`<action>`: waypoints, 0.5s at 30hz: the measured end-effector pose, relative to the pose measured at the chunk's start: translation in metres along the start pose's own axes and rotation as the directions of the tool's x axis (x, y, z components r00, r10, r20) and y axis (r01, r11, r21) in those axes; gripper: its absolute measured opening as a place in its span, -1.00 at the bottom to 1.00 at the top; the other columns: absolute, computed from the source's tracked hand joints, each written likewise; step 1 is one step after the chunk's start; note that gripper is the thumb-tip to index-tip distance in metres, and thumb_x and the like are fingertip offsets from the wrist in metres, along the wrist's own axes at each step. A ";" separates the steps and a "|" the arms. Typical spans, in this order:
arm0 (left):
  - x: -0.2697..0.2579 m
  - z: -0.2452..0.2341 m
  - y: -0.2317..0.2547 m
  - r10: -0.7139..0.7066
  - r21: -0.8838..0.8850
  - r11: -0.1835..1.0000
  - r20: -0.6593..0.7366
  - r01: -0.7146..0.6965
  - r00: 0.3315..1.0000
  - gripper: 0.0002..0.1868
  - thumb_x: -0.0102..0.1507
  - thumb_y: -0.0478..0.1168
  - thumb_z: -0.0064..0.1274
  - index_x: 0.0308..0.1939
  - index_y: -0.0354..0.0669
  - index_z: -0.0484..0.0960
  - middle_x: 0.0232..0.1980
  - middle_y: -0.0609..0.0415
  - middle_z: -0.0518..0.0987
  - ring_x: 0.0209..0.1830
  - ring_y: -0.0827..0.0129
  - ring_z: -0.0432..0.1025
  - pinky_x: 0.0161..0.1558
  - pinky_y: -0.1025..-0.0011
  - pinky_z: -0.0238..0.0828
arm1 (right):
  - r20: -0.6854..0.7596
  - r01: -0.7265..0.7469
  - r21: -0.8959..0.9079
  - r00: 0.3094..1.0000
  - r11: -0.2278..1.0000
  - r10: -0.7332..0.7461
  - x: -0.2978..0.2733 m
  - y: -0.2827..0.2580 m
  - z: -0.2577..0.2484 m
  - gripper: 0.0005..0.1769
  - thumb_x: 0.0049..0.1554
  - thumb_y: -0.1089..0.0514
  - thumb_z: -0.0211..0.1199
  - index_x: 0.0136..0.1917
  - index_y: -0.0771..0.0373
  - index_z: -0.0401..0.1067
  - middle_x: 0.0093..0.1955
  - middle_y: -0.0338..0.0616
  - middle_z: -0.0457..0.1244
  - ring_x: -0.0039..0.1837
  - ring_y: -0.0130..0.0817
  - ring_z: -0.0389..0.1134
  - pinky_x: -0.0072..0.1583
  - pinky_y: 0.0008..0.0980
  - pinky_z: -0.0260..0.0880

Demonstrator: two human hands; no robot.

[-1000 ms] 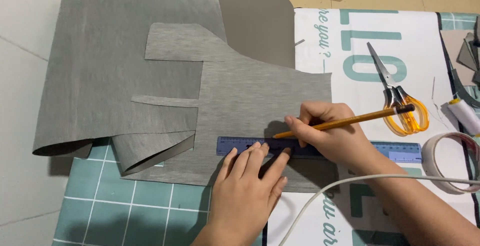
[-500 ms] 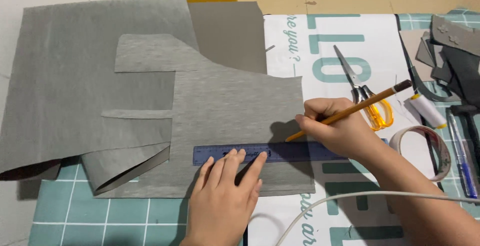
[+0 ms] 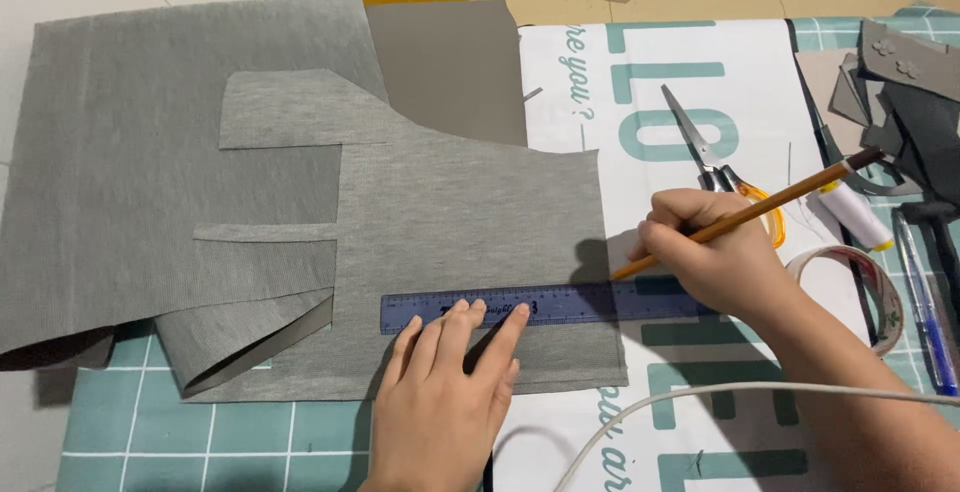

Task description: Measuring and marking lines on a piece of grey leather using a ruler and pencil.

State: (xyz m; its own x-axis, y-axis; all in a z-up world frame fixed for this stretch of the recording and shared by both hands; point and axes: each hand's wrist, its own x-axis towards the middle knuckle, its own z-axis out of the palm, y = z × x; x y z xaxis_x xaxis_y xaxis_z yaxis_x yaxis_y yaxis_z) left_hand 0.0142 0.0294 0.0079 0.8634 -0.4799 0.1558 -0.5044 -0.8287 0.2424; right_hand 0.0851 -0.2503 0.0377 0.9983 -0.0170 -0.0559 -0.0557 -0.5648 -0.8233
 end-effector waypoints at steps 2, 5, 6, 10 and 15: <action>0.001 -0.002 0.001 0.001 -0.002 1.000 -0.013 -0.001 1.000 -0.47 0.30 -0.01 -0.04 0.38 0.22 0.45 0.22 0.02 0.42 0.29 0.25 0.30 0.30 0.03 0.12 | 0.007 0.028 0.024 1.000 0.999 -0.028 0.000 0.007 0.000 -0.67 0.04 0.29 0.25 -0.53 0.22 0.32 -0.48 -0.11 0.41 -0.38 -0.41 0.53 -0.42 -0.60 0.38; 0.002 -0.001 0.000 0.003 -0.015 1.000 0.017 -0.003 1.000 -0.48 0.31 -0.02 -0.06 0.38 0.21 0.44 0.21 0.00 0.41 0.29 0.24 0.29 0.29 0.01 0.09 | 0.002 0.039 0.047 0.999 0.998 -0.039 0.000 0.006 0.002 -0.65 0.06 0.29 0.26 -0.52 0.19 0.31 -0.51 -0.11 0.38 -0.39 -0.42 0.50 -0.42 -0.60 0.40; 0.001 0.000 -0.001 0.007 -0.028 1.000 0.062 -0.005 0.998 -0.48 0.33 -0.01 -0.08 0.40 0.21 0.42 0.21 -0.01 0.40 0.30 0.22 0.26 0.28 -0.02 0.06 | -0.008 0.019 0.044 1.000 0.999 -0.019 0.000 0.003 0.003 -0.66 0.07 0.28 0.26 -0.51 0.20 0.34 -0.53 -0.12 0.34 -0.44 -0.44 0.43 -0.42 -0.58 0.37; 0.003 -0.004 0.002 0.005 -0.033 0.999 -0.070 -0.007 0.998 -0.48 0.25 -0.06 0.04 0.33 0.17 0.51 0.20 0.00 0.44 0.28 0.22 0.32 0.27 0.04 0.14 | -0.008 0.141 0.021 0.990 0.990 -0.141 -0.001 -0.005 0.018 -0.58 0.10 0.26 0.24 -0.54 0.16 0.20 -0.61 -0.30 0.09 -0.54 -0.51 0.01 -0.45 -0.55 -0.01; 0.003 -0.005 0.001 0.028 -0.039 0.999 -0.100 -0.032 0.995 -0.49 0.24 -0.06 0.05 0.31 0.13 0.53 0.19 -0.07 0.46 0.20 0.18 0.35 0.24 0.03 0.16 | -0.009 0.246 0.023 0.969 0.969 -0.246 0.001 -0.030 0.044 -0.61 0.01 0.35 0.26 -0.55 0.27 0.18 -0.60 -0.26 0.17 -0.51 -0.47 0.00 -0.41 -0.49 0.02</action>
State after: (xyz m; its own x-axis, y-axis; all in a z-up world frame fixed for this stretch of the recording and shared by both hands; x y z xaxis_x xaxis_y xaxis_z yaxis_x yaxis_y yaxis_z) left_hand 0.0162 0.0288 0.0129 0.8433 -0.4715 0.2579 -0.5318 -0.8011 0.2746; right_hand 0.0867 -0.1965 0.0377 0.9814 0.1151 0.1536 0.1914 -0.5327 -0.8244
